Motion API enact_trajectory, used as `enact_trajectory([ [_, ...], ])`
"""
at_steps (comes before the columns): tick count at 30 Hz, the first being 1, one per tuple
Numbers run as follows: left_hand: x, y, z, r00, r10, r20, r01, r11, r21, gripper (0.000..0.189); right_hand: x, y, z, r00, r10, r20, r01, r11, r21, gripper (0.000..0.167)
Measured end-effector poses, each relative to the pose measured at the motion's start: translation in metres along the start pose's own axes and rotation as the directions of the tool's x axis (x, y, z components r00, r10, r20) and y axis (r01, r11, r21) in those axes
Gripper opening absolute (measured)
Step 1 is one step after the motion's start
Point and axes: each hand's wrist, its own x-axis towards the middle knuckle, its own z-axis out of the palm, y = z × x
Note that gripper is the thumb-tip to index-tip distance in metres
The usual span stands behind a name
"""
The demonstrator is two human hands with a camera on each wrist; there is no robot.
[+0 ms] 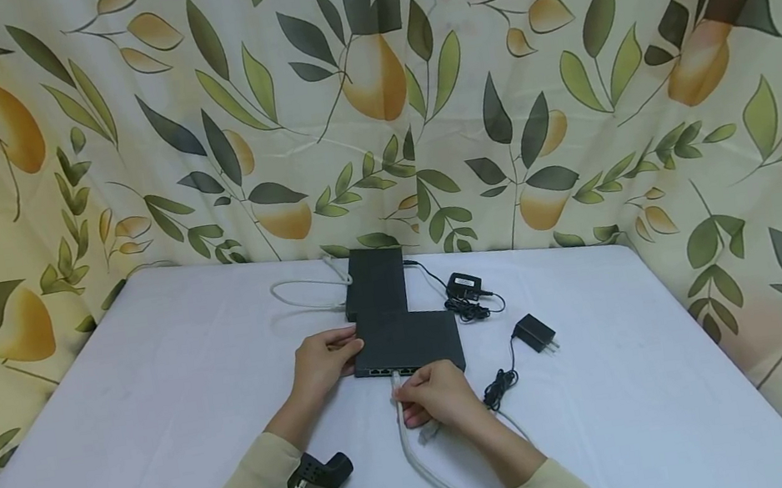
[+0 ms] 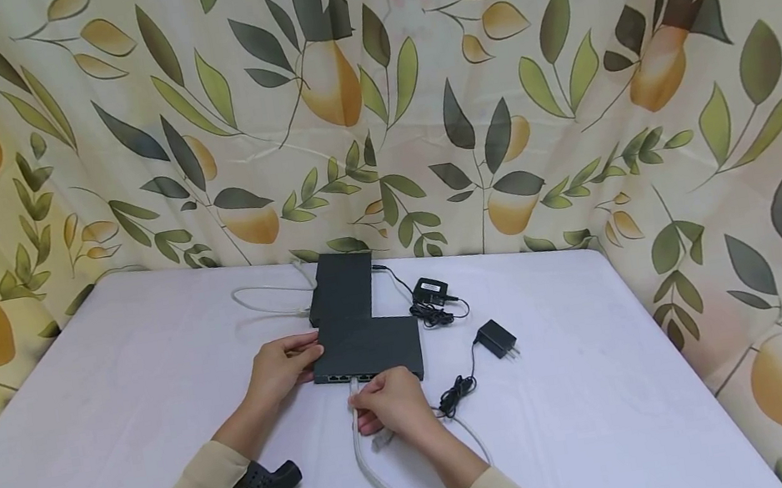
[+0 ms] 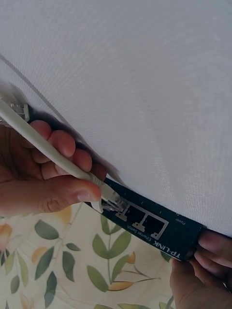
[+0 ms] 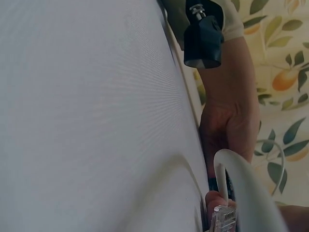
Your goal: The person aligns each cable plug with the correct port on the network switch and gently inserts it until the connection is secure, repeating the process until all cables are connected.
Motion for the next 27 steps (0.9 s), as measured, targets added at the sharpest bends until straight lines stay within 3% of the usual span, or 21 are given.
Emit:
enact_trajectory([
  [17, -0.0008, 0.0016, -0.0009, 1.000, 0.003, 0.010, -0.003, 1.000, 0.003, 0.031, 0.0011, 0.0026, 0.0036, 0.996, -0.074, -0.051, 0.077, 0.996, 0.045, 0.013],
  [27, -0.0004, 0.0012, -0.0005, 1.000, -0.011, 0.012, 0.011, 1.000, 0.011, 0.031, -0.0010, 0.0015, 0.0040, 0.996, -0.064, -0.067, 0.068, 0.996, 0.053, 0.014],
])
